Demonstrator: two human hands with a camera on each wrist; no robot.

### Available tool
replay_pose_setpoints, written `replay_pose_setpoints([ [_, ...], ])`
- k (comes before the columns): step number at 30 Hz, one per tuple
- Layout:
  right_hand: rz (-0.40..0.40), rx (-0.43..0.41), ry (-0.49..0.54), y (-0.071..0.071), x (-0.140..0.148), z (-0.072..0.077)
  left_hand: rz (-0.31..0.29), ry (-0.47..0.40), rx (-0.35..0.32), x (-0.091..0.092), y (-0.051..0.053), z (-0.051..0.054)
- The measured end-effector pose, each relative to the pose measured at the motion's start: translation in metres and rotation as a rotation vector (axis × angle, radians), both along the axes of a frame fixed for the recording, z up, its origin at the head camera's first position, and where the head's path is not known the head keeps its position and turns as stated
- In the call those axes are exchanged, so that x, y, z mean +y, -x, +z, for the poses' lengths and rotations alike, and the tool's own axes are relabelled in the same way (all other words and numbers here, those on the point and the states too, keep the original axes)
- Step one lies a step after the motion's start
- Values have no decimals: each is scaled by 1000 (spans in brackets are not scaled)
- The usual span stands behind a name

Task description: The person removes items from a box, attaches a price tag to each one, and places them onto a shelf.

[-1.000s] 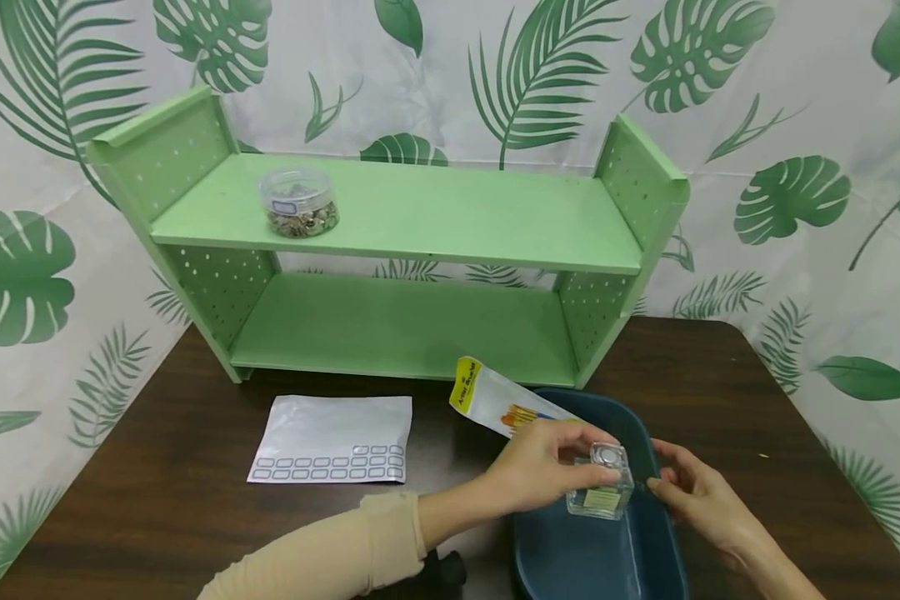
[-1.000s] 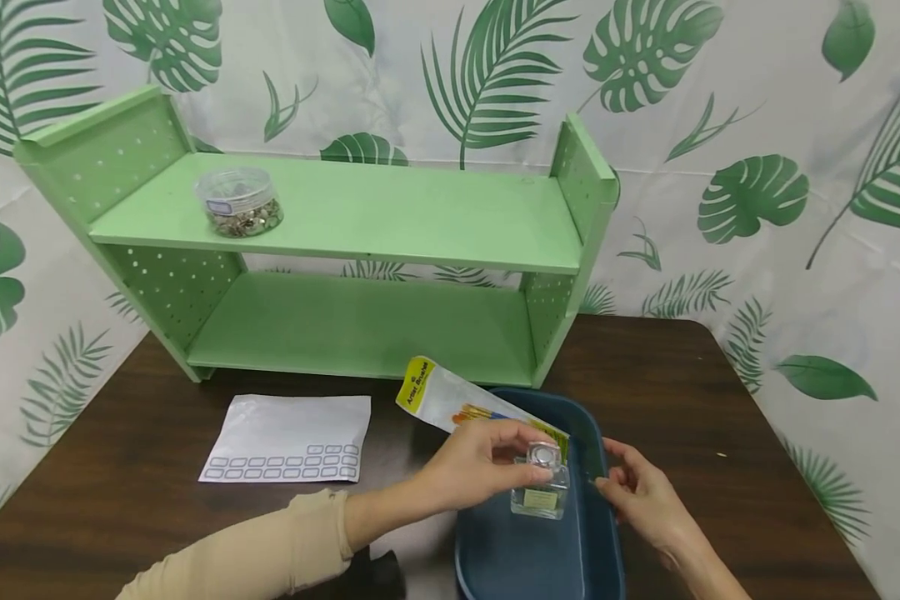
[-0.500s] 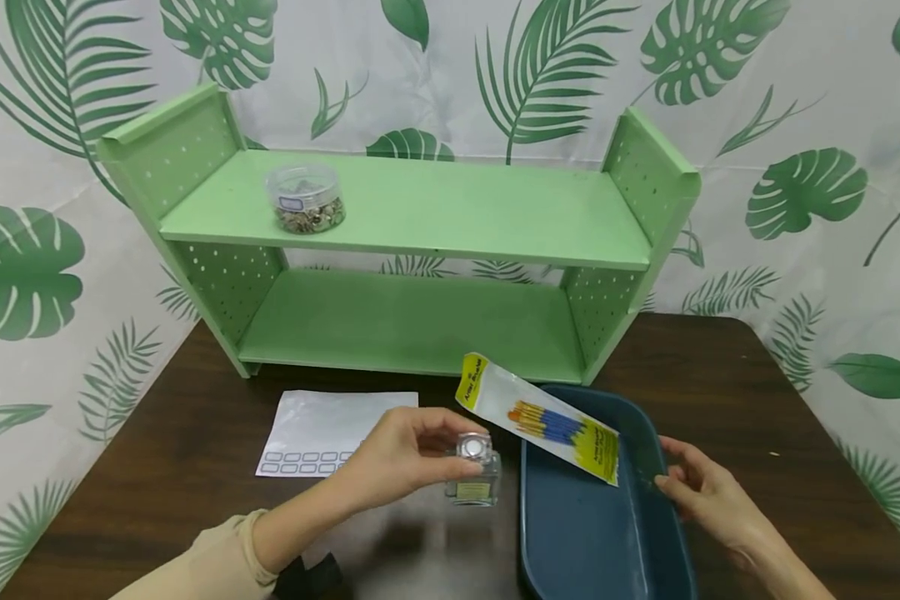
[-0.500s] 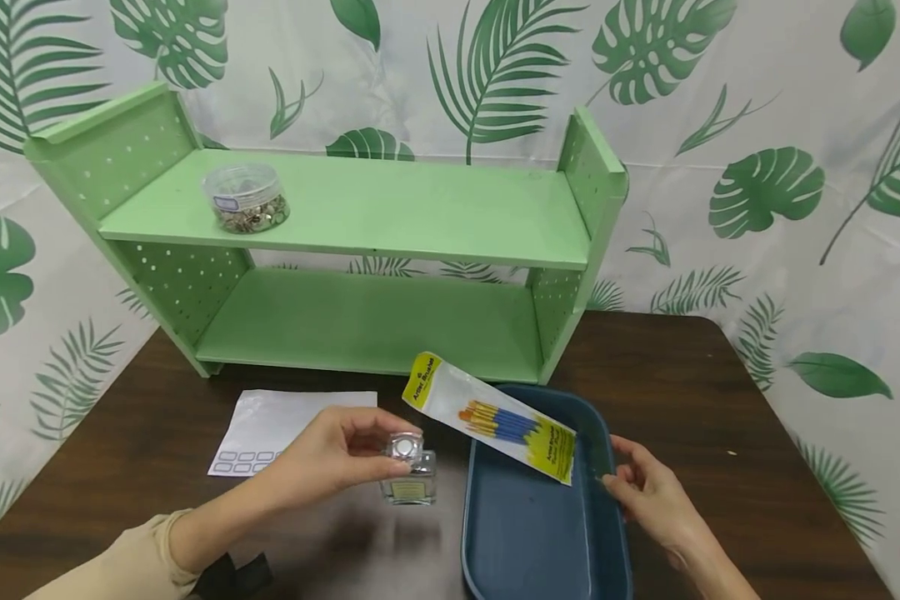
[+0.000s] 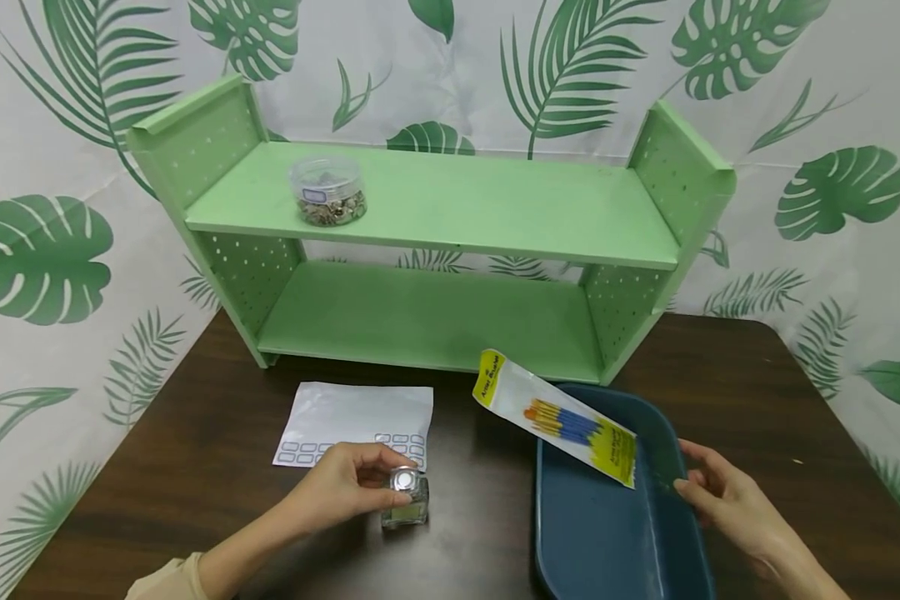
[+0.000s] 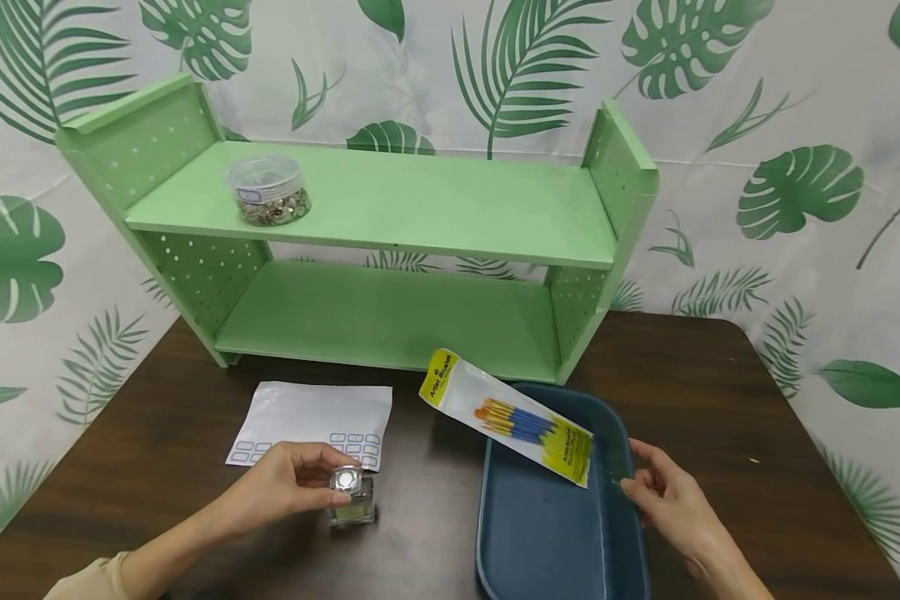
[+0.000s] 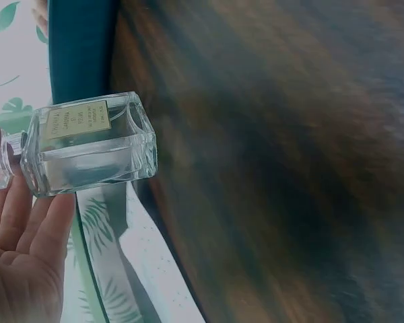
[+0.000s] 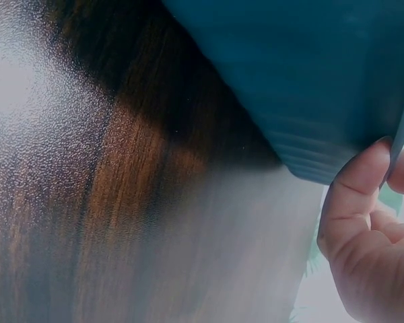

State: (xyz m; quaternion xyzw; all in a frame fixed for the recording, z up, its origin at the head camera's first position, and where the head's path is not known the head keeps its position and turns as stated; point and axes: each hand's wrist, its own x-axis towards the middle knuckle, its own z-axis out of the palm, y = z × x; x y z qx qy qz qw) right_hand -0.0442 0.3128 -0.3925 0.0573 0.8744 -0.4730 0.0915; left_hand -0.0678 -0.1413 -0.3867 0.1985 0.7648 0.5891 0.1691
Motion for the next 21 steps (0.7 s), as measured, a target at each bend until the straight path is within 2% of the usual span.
replay_pose_setpoints([
  [5, 8, -14, -3, -1, 2, 1, -15, -16, 25, -7, -2, -5],
  [16, 1, -13, 12, 0, 0, 1, -46, -42, 40, -17, -4, -7],
  [21, 1, -45, 20, 0, 0, 3, -53, -39, 23, -20, -4, -7],
])
